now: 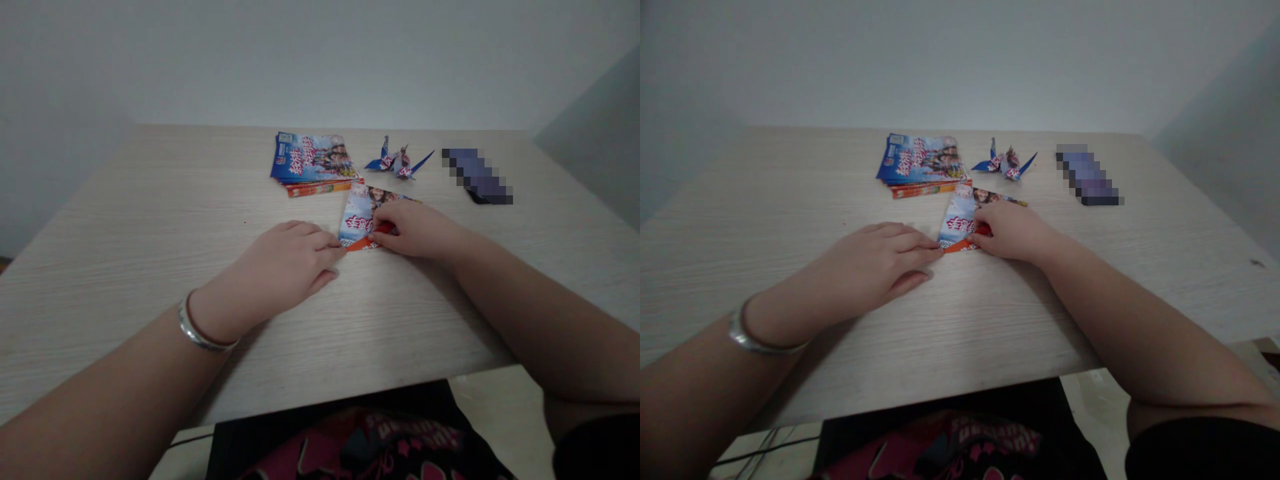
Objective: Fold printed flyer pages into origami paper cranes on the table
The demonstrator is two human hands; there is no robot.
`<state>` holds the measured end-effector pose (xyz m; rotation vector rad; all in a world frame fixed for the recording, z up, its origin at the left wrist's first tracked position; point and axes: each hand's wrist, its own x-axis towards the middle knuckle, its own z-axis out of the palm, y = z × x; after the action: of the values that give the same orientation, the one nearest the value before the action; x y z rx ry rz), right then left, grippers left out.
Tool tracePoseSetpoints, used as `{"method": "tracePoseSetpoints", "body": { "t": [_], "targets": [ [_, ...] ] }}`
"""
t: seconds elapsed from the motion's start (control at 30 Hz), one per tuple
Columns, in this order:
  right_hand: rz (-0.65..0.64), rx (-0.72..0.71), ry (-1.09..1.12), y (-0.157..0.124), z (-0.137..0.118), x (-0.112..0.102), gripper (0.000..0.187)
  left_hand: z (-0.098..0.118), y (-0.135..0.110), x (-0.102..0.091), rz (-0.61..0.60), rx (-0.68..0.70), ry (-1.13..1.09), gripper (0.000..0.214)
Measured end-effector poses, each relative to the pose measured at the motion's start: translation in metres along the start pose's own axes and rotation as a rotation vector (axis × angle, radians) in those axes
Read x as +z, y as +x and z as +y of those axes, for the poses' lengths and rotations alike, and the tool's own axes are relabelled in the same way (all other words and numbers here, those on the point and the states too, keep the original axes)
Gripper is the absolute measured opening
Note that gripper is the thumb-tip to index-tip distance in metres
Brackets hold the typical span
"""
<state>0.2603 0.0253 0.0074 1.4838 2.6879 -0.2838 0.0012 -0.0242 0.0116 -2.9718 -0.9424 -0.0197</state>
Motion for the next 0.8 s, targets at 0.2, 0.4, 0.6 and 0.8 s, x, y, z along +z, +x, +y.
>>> {"method": "tracePoseSetpoints", "body": {
  "t": [0.2,0.4,0.6,0.8],
  "targets": [
    [0.007,0.015,-0.012,-0.0008,-0.0037,-0.0014,0.026,0.0012,0.0006,-0.0001,-0.03,-0.015,0.003,0.036],
    [0.007,0.028,-0.015,0.0005,-0.0071,-0.0026,0.025,0.0044,0.0015,-0.0014,-0.028,-0.027,0.021,0.036],
    [0.017,0.029,0.007,0.0019,-0.0033,-0.0001,0.024,0.0052,-0.0009,-0.0028,-0.032,-0.039,0.015,0.034],
    [0.02,0.016,0.034,-0.0003,0.0016,0.0041,0.026,0.0,-0.0016,-0.0094,-0.007,-0.13,0.002,0.042]
  ]
}}
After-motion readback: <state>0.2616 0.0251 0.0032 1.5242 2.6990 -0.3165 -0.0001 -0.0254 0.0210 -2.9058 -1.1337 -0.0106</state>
